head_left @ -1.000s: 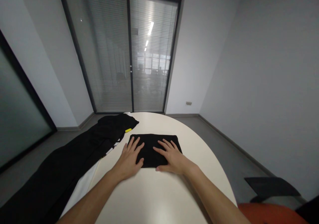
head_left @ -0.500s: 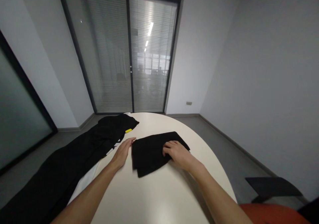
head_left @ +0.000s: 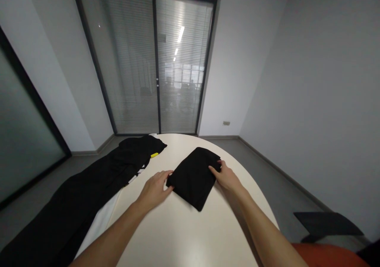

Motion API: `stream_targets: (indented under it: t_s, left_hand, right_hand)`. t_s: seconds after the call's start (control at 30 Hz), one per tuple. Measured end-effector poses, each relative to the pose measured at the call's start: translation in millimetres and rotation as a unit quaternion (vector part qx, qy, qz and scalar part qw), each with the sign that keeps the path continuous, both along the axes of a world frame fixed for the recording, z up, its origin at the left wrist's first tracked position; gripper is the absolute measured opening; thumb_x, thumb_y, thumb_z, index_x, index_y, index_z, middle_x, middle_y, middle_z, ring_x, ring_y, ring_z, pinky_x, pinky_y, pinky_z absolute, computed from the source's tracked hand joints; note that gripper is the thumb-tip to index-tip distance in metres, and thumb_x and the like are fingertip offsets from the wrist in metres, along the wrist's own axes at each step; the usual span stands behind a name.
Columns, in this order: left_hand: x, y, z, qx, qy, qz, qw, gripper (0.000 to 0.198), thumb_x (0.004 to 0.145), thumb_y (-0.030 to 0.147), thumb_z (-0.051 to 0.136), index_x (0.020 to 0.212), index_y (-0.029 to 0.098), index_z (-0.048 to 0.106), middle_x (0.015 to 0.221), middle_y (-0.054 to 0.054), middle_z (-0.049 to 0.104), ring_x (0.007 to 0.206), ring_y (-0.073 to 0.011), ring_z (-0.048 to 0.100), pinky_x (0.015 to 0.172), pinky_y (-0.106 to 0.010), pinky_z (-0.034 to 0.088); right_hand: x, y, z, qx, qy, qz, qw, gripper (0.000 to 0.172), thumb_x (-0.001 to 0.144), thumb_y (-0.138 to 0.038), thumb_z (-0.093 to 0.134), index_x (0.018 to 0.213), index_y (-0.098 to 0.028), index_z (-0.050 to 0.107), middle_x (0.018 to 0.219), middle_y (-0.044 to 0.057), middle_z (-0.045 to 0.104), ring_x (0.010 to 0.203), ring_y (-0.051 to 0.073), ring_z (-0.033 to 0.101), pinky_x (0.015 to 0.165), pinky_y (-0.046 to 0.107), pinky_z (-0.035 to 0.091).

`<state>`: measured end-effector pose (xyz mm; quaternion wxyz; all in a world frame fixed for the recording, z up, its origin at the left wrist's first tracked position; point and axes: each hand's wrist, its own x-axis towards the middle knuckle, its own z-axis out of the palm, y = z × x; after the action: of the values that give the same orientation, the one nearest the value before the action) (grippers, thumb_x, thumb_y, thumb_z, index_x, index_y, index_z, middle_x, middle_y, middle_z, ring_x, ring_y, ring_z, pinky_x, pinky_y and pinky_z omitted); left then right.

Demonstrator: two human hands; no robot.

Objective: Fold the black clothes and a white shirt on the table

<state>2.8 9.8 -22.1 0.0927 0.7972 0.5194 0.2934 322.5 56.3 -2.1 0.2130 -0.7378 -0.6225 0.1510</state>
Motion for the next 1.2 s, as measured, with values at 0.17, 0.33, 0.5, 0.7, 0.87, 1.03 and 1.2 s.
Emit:
stream_targets:
  t_s: [0.17, 0.33, 0.5, 0.7, 0.87, 1.03, 1.2]
  left_hand:
    - [0.6, -1.4, 5.7, -0.006, 0.05, 0.036, 0.998, 0.032, 0.086, 0.018, 0.057, 0.116, 0.023, 0.063, 0.104, -0.003, 0.071, 0.092, -0.0194, 0.065, 0.082, -0.029, 0.046]
    - [-0.8, -1.1, 10.3, -0.042, 0.074, 0.07, 0.994, 0.027, 0.089, 0.018, 0.052, 0.111, 0.025, 0.066, 0.088, 0.0, 0.071, 0.086, -0.0191, 0.067, 0.074, -0.027, 0.043]
    - [0.3, -3.5, 11.0, -0.036, 0.09, 0.091, 0.991, 0.024, 0.09, 0.023, 0.052, 0.11, 0.025, 0.066, 0.09, -0.003, 0.069, 0.087, -0.0205, 0.066, 0.076, -0.029, 0.044]
    - [0.9, -2.0, 7.8, 0.011, 0.119, 0.026, 0.992, 0.056, 0.087, 0.017, 0.052, 0.143, 0.028, 0.049, 0.1, -0.004, 0.066, 0.096, -0.021, 0.061, 0.083, -0.03, 0.046]
    - [2.0, -10.6, 13.6, 0.057, 0.175, -0.151, 0.971, 0.061, 0.084, 0.014, 0.05, 0.143, 0.031, 0.052, 0.09, -0.003, 0.064, 0.087, -0.0207, 0.059, 0.079, -0.031, 0.049]
    - [2.2, -18.3, 14.3, 0.068, 0.167, -0.208, 0.962, 0.061, 0.089, 0.023, 0.054, 0.148, 0.034, 0.044, 0.092, -0.004, 0.064, 0.083, -0.0209, 0.061, 0.076, -0.032, 0.051]
    - [4.3, -21.5, 16.1, 0.07, 0.158, -0.235, 0.957, 0.055, 0.092, 0.023, 0.054, 0.145, 0.034, 0.047, 0.092, -0.004, 0.065, 0.082, -0.0199, 0.062, 0.074, -0.031, 0.051]
  right_hand:
    - [-1.0, 4.4, -9.4, 0.013, 0.005, 0.009, 1.0, 0.066, 0.088, -0.061, 0.054, 0.136, -0.017, 0.044, 0.114, 0.017, 0.069, 0.102, 0.03, 0.068, 0.084, 0.037, 0.049]
    - [6.4, 10.3, -18.8, 0.032, 0.005, 0.015, 0.999, 0.057, 0.091, -0.051, 0.055, 0.135, -0.016, 0.046, 0.117, 0.018, 0.068, 0.105, 0.029, 0.067, 0.085, 0.037, 0.05]
    - [7.2, 13.0, -23.3, 0.057, 0.028, 0.015, 0.998, 0.052, 0.092, -0.048, 0.054, 0.133, -0.017, 0.048, 0.111, 0.015, 0.07, 0.1, 0.027, 0.068, 0.085, 0.035, 0.05]
    - [2.0, 12.0, -25.2, 0.083, 0.069, -0.013, 0.994, 0.06, 0.089, -0.055, 0.055, 0.137, -0.02, 0.046, 0.1, 0.011, 0.072, 0.087, 0.025, 0.069, 0.079, 0.037, 0.051]
    - [0.3, 18.0, -28.8, 0.128, 0.154, 0.014, 0.98, 0.051, 0.09, -0.044, 0.053, 0.136, -0.023, 0.045, 0.107, 0.009, 0.07, 0.087, 0.021, 0.069, 0.079, 0.033, 0.052]
    - [3.1, 22.0, -30.1, 0.069, 0.169, -0.026, 0.983, 0.062, 0.088, -0.046, 0.058, 0.14, -0.018, 0.038, 0.109, 0.011, 0.07, 0.096, 0.023, 0.069, 0.084, 0.034, 0.052]
    - [7.3, 15.9, -28.4, -0.023, 0.162, 0.026, 0.986, 0.056, 0.085, -0.045, 0.065, 0.13, -0.016, 0.046, 0.102, 0.011, 0.072, 0.091, 0.024, 0.07, 0.08, 0.034, 0.053]
